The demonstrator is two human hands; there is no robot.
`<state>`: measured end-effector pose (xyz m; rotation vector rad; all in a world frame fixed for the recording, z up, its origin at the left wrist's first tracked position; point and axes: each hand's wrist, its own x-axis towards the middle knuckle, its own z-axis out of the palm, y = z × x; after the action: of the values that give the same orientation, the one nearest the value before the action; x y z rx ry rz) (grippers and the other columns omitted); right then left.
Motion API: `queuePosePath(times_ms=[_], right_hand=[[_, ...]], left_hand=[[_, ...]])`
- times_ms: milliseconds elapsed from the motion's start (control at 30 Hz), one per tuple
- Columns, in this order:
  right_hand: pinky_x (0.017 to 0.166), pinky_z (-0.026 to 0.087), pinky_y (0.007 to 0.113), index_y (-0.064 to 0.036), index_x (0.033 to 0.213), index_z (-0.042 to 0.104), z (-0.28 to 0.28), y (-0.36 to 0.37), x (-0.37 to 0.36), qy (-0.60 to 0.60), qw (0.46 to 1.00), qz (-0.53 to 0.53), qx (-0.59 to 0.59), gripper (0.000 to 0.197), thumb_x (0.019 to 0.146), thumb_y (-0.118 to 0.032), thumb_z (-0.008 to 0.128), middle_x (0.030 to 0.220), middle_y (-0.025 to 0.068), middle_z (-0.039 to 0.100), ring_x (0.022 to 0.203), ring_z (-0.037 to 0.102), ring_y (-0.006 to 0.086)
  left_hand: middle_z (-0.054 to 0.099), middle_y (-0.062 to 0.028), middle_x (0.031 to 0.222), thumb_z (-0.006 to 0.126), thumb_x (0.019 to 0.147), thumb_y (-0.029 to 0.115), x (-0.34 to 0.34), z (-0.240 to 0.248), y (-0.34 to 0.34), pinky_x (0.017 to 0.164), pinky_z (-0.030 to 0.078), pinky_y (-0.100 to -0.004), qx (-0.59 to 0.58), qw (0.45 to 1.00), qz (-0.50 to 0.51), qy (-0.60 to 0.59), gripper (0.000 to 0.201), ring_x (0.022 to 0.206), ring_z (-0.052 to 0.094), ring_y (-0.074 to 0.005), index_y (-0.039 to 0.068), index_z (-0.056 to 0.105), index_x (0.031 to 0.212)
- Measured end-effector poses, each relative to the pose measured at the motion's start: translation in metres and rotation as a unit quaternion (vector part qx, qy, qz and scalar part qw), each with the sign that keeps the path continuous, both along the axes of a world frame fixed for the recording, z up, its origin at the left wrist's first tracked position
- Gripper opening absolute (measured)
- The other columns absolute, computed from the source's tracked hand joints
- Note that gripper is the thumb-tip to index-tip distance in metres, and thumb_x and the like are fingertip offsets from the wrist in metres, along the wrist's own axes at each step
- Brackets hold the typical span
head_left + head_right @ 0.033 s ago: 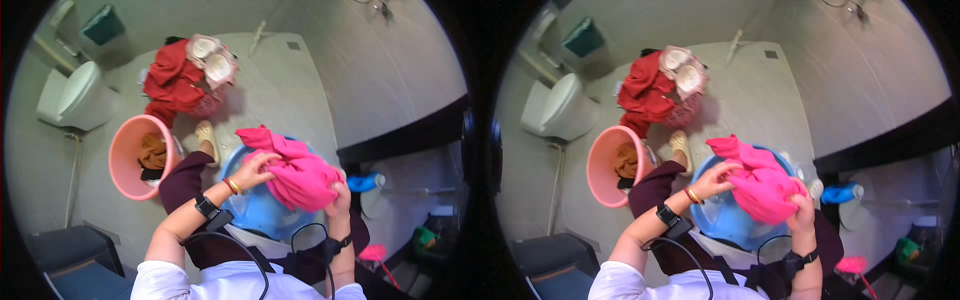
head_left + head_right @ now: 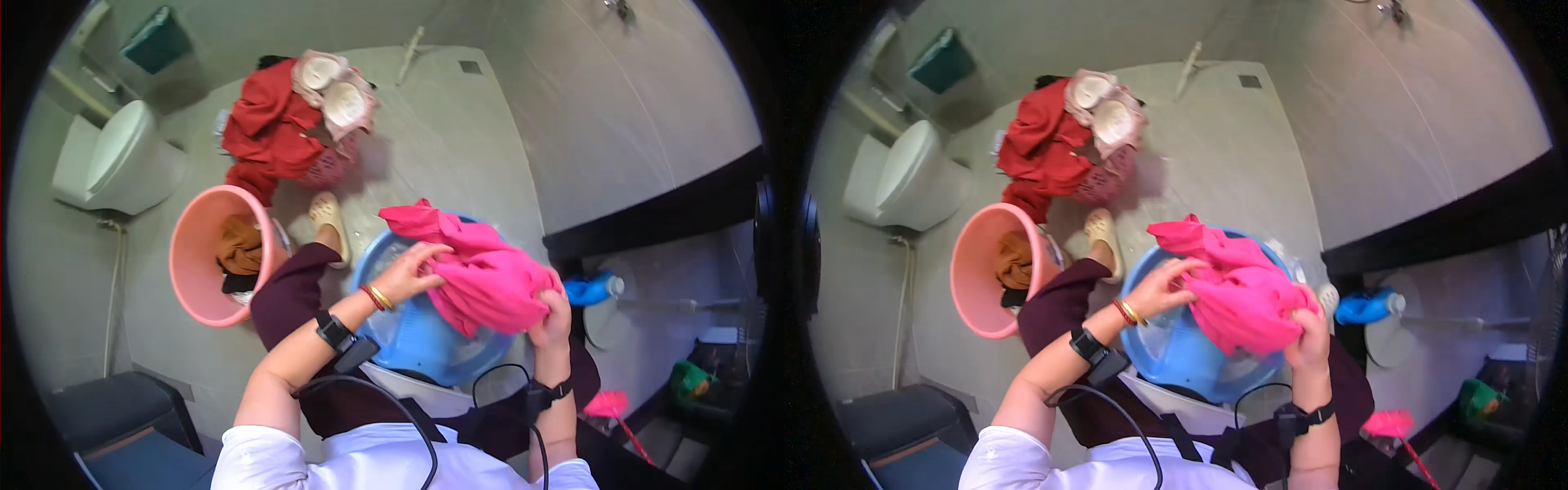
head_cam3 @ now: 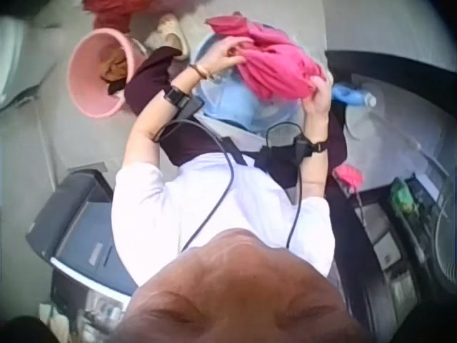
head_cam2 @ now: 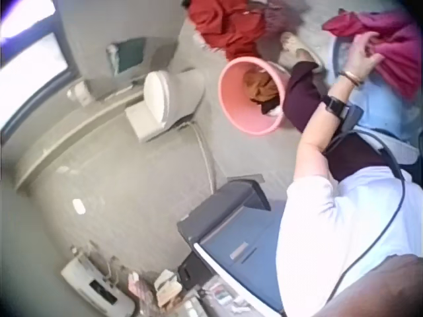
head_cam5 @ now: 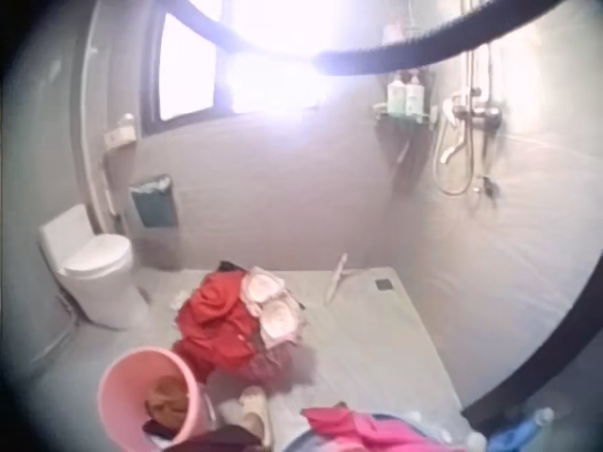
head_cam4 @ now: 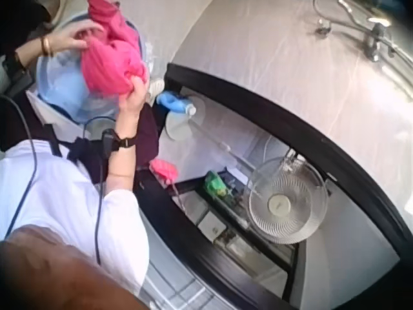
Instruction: Hand-wash several articles of clothing in a basin of soapy water.
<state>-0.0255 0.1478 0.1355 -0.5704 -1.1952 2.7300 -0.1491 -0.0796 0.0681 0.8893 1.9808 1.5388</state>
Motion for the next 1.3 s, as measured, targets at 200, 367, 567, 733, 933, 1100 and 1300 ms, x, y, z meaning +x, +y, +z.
queuePosePath(times_ms=[200,367,567,733,933,1100,1300], right_hand=[[0.081,0.043,0.027,-0.0007,0.109,0.05,-0.114,0.055,0.045,-0.174,0.965,-0.093,0.172,0.037,0.072,0.002,0.048,0.101,0.0087,0.055,0.093,0.054,0.0162],[0.096,0.029,0.042,-0.007,0.127,0.034,-0.213,0.04,0.065,-0.275,0.712,0.104,0.637,0.071,0.065,-0.025,0.066,0.128,0.0191,0.034,0.117,0.033,0.0354],[0.096,0.024,0.055,-0.02,0.133,0.024,-0.223,-0.009,0.036,-0.28,0.568,0.219,0.742,0.084,0.063,-0.036,0.068,0.139,0.013,0.013,0.123,0.017,0.0434],[0.095,0.027,0.057,-0.023,0.134,0.023,-0.271,-0.006,0.055,-0.373,0.545,0.291,0.693,0.077,0.07,-0.039,0.063,0.142,0.0093,0.006,0.125,0.015,0.0412],[0.094,0.033,0.048,-0.02,0.131,0.029,-0.317,-0.006,0.084,-0.415,0.6,0.343,0.592,0.064,0.075,-0.031,0.059,0.136,0.0108,0.021,0.125,0.021,0.0366],[0.092,0.036,0.043,-0.0145,0.12,0.042,-0.356,-0.004,0.084,-0.406,0.602,0.362,0.584,0.045,0.077,-0.023,0.053,0.123,0.0114,0.038,0.117,0.033,0.0347],[0.083,0.042,0.044,-0.0098,0.111,0.051,-0.385,-0.004,0.084,-0.388,0.614,0.38,0.573,0.034,0.079,-0.019,0.046,0.105,0.016,0.053,0.099,0.051,0.0317]], left_hand=[[0.044,-0.0183,0.116,0.068,0.068,0.024,-0.024,-0.14,-0.024,0.085,0.042,-0.0359,-0.272,0.961,0.028,0.041,0.061,0.103,0.047,-0.0313,0.009,0.042,0.121],[0.032,-0.0237,0.127,0.071,0.065,0.037,-0.032,-0.174,-0.001,0.095,0.034,-0.0384,-0.326,0.935,0.117,0.072,0.082,0.114,0.038,-0.0374,0.01,0.028,0.13],[0.014,-0.0201,0.139,0.07,0.059,0.049,-0.026,-0.2,0.075,0.095,0.029,-0.0523,-0.337,0.927,0.139,0.091,0.09,0.122,0.023,-0.0455,0.021,0.026,0.133],[0.013,-0.0136,0.141,0.064,0.06,0.058,0.031,-0.21,0.149,0.091,0.023,-0.065,-0.416,0.908,-0.027,0.045,0.085,0.126,0.013,-0.0447,0.029,0.028,0.131],[0.027,-0.0087,0.137,0.05,0.072,0.057,0.075,-0.245,0.169,0.097,0.012,-0.0612,-0.416,0.815,-0.336,0.225,0.061,0.128,0.01,-0.0396,0.023,0.044,0.122],[0.042,-0.008,0.128,0.043,0.081,0.038,0.074,-0.303,0.187,0.097,0.024,-0.0494,-0.489,0.736,-0.438,0.166,0.042,0.122,0.03,-0.0307,0.018,0.051,0.117],[0.061,-0.0149,0.098,0.041,0.08,0.024,0.053,-0.306,0.197,0.076,0.047,-0.0435,-0.481,0.723,-0.493,0.056,0.031,0.091,0.059,-0.0302,0.015,0.06,0.103]])
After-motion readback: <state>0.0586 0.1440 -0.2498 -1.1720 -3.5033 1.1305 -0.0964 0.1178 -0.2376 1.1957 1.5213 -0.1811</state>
